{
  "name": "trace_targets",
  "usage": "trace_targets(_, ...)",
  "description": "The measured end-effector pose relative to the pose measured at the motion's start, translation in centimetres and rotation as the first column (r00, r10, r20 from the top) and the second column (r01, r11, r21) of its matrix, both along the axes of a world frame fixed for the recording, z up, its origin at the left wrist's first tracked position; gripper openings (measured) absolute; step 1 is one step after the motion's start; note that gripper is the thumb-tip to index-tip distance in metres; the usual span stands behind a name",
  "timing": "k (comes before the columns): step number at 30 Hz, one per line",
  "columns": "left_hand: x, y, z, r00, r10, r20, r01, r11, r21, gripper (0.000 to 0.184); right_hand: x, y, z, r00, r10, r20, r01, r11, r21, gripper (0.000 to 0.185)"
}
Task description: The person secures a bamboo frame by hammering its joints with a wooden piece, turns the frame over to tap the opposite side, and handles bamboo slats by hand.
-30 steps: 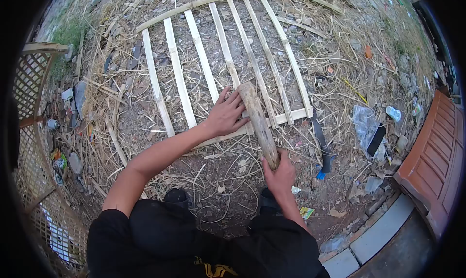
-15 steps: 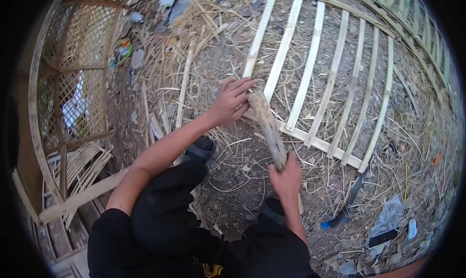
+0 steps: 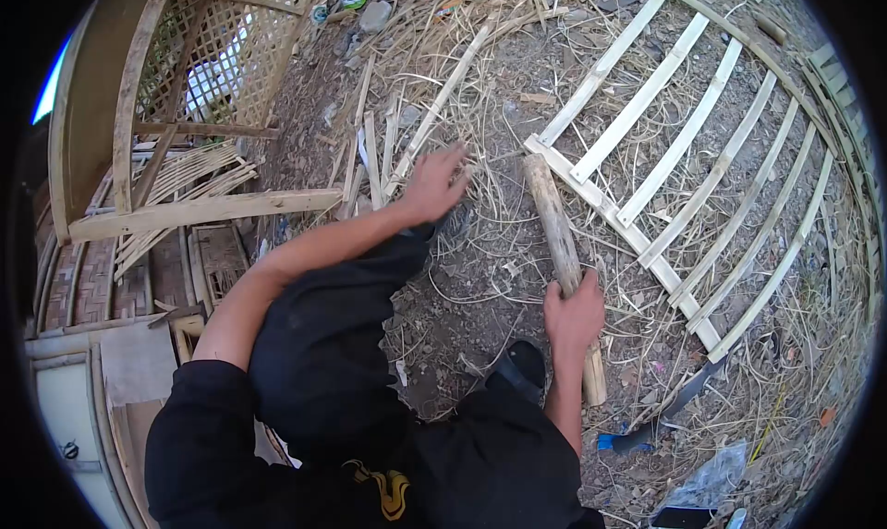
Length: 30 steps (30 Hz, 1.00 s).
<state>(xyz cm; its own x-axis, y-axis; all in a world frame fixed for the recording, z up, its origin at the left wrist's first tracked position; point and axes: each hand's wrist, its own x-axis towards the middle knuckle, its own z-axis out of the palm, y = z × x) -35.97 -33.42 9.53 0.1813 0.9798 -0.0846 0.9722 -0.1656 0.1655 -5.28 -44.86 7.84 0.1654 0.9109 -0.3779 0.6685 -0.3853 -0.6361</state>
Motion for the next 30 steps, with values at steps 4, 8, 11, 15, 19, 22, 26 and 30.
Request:
trace_targets(4, 6.4, -6.0, 1.1, 0.973, -0.232, 0.015, 0.232, 0.965, -0.12, 0.047, 0.5, -0.3, 0.2, 0.998, -0.024, -0.06, 0.025, 1.0, 0.015, 0.045)
trace_targets(8, 13.4, -11.2, 3.0, 0.926, -0.295, 0.235, 0.373, 0.814, -0.446, 0.043, 0.0, -0.6, -0.6, 1.0, -0.018, -0.012, 0.019, 1.0, 0.024, 0.05)
trace_targets(11, 14.4, -12.0, 1.1, 0.846, -0.36, 0.394, 0.498, 0.797, -0.343, 0.036, -0.1, -0.6, -0.6, 0.999, -0.033, 0.016, 0.032, 0.999, 0.012, 0.054)
trace_targets(15, 10.7, -5.7, 0.5, 0.768, -0.388, 0.51, 0.53, 0.832, -0.164, 0.022, -0.2, -0.3, -0.2, 0.999, 0.009, 0.04, -0.008, 1.0, -0.027, 0.053)
trace_targets(19, 3.1, 1.2, 1.8, 0.836, -0.336, 0.434, 0.343, 0.937, 0.065, 0.024, -0.7, -1.0, -1.0, 0.995, -0.002, 0.096, -0.011, 0.992, 0.129, 0.05)
trace_targets(22, -3.8, 4.0, -1.0, 0.937, 0.123, 0.326, -0.229, 0.923, 0.309, 0.03, -0.4, -0.9, -0.9, 0.991, 0.039, 0.125, -0.05, 0.994, 0.093, 0.052)
trace_targets(26, -11.9, 3.9, -4.5, 0.9, 0.436, -0.017, -0.396, 0.833, 0.386, 0.038, -0.5, -1.3, -1.2, 0.986, 0.067, 0.155, -0.085, 0.991, 0.107, 0.054)
trace_targets(30, -12.6, 3.5, -5.1, 0.855, 0.512, 0.086, -0.51, 0.859, -0.041, 0.038, -0.1, -1.4, -1.7, 0.981, 0.067, 0.183, -0.097, 0.982, 0.164, 0.055)
